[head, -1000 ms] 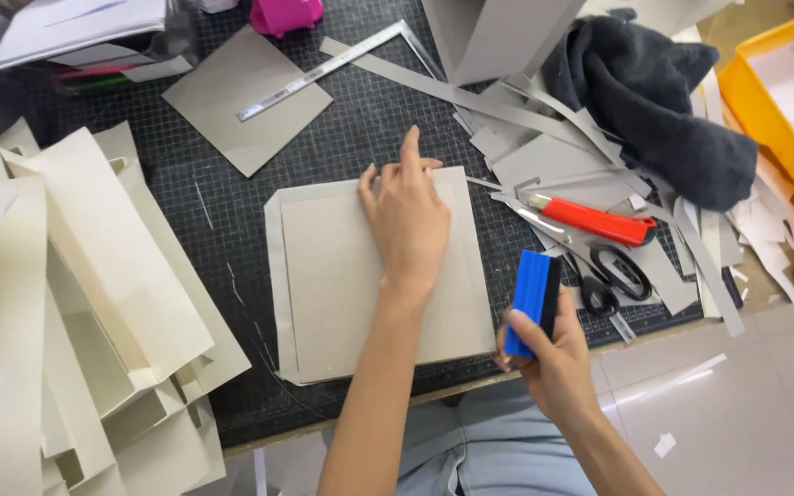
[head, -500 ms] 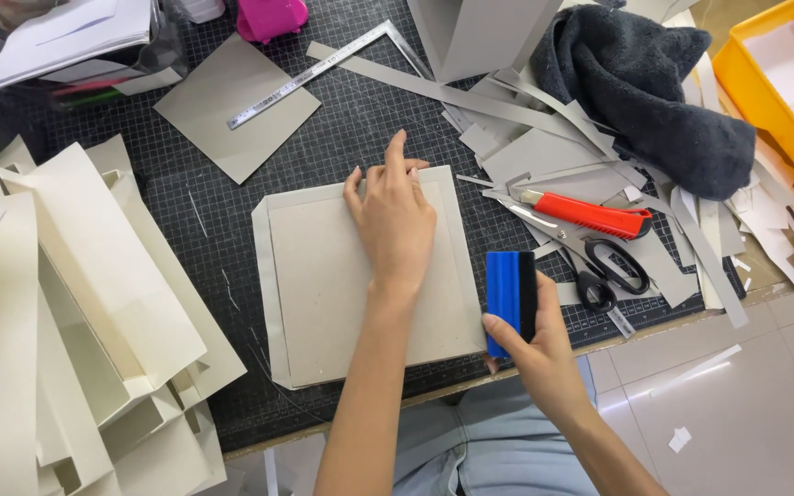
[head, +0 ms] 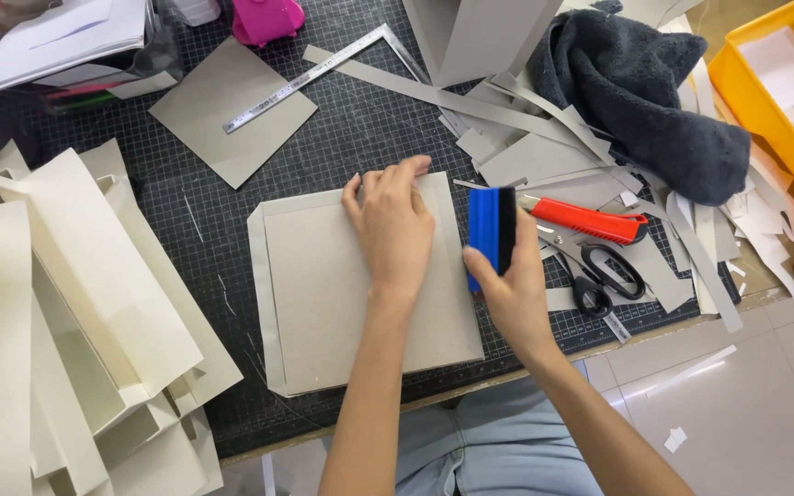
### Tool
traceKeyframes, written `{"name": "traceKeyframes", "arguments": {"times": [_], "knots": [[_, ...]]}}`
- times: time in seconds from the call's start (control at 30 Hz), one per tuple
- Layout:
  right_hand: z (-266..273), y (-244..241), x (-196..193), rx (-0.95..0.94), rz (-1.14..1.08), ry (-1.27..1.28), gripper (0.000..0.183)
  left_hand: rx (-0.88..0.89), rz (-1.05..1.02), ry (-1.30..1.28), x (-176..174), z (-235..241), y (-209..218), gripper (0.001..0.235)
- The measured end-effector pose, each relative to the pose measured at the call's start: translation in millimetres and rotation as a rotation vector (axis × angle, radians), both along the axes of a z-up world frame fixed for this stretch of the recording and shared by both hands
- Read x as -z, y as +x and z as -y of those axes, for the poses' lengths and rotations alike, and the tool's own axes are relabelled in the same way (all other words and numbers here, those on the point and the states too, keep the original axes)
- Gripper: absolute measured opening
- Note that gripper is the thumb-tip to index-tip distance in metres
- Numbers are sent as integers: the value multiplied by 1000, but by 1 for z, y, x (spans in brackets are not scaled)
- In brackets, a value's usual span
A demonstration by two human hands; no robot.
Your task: The person applies glue to the edges of a flat cardboard piece, then presses and smooths the edges with a blue plastic tool to form a box. The person repeats this process on another piece, using scissors to trim excess material and a brush to apply adhesive.
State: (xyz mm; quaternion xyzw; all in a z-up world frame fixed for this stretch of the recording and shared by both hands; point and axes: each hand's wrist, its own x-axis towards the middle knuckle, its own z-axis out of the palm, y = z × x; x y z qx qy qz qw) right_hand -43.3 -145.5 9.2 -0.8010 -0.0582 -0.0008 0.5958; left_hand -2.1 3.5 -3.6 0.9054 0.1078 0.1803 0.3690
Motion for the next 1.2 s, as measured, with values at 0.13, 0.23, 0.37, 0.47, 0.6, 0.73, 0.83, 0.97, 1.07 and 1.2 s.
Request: {"name": "traceKeyframes", "arguments": {"times": [0.13,0.23,0.37,0.47,0.6,0.73,0.83,0.97,1.07,1.2], "knots": [[-11,29,10,-18,63,27,62,-1,-17,15,2,-2,-3,36],[-22,57,10,-13,116,28,61,5,-7,11,-5,-1,-1,36],[-31,86,19,7,161,7,62,-5,-21,18,-3,0,-1,30],[-38,102,18,-2,174,25,62,-17,-20,28,-3,1,-1,14],[-41,114,23,-6,147,46,64,1,-25,-7,-3,1,0,23],[-42,118,23,-19,106,75,61,7,-41,-45,-7,1,0,28],[-43,120,17,-60,0,102,58,9,-50,-50,-6,2,0,29],[-40,134,3,-228,-206,146,58,5,-56,-45,-8,2,0,31],[-38,148,2,-364,-270,138,58,17,-82,-45,-12,1,0,43],[-40,163,-6,-509,-334,152,64,0,-137,-71,-23,1,1,56]]}}
